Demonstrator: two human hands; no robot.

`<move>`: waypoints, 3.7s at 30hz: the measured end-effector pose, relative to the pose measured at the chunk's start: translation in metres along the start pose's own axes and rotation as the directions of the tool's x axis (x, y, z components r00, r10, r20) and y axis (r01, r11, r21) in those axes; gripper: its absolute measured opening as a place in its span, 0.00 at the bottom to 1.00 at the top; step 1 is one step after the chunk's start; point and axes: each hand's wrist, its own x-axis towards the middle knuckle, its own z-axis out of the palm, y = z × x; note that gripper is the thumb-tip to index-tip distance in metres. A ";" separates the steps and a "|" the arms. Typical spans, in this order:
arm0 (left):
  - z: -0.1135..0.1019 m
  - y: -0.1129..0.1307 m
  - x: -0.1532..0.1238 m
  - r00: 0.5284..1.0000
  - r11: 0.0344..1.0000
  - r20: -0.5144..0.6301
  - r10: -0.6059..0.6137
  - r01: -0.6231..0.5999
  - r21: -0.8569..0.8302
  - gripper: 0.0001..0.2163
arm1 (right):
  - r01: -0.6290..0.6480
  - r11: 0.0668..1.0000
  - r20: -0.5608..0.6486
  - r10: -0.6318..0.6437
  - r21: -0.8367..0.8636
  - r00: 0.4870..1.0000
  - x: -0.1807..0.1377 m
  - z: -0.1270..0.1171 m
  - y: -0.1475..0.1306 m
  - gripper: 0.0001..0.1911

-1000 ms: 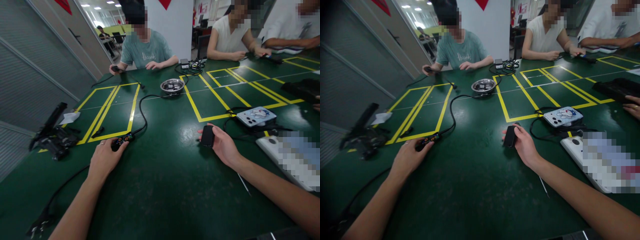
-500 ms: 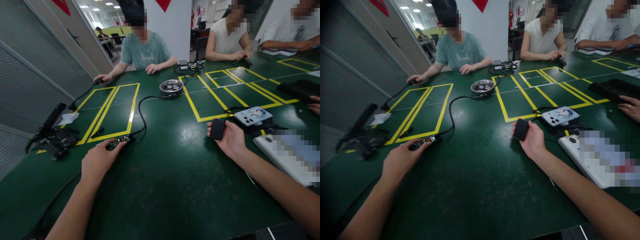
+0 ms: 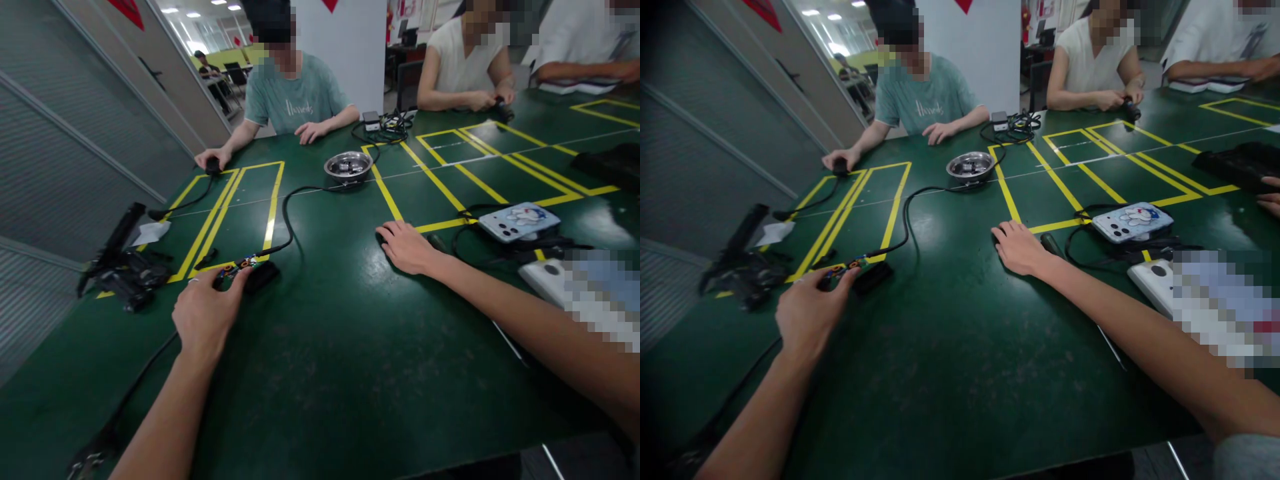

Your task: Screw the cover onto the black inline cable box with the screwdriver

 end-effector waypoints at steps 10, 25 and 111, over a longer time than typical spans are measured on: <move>0.013 0.011 -0.004 0.998 0.998 -0.002 -0.066 0.066 -0.022 0.29 | 0.286 0.953 -0.002 -0.287 -0.099 0.958 0.032 -0.002 -0.087 0.28; 0.016 0.020 -0.013 0.999 0.981 0.022 -0.030 0.033 -0.189 0.24 | 0.415 0.903 0.067 -0.410 -0.111 0.910 0.082 0.058 -0.182 0.20; -0.005 0.085 -0.096 0.548 0.508 0.193 0.814 -0.511 -0.693 0.21 | 0.081 0.902 -0.022 -0.079 0.425 0.997 -0.105 -0.022 -0.075 0.12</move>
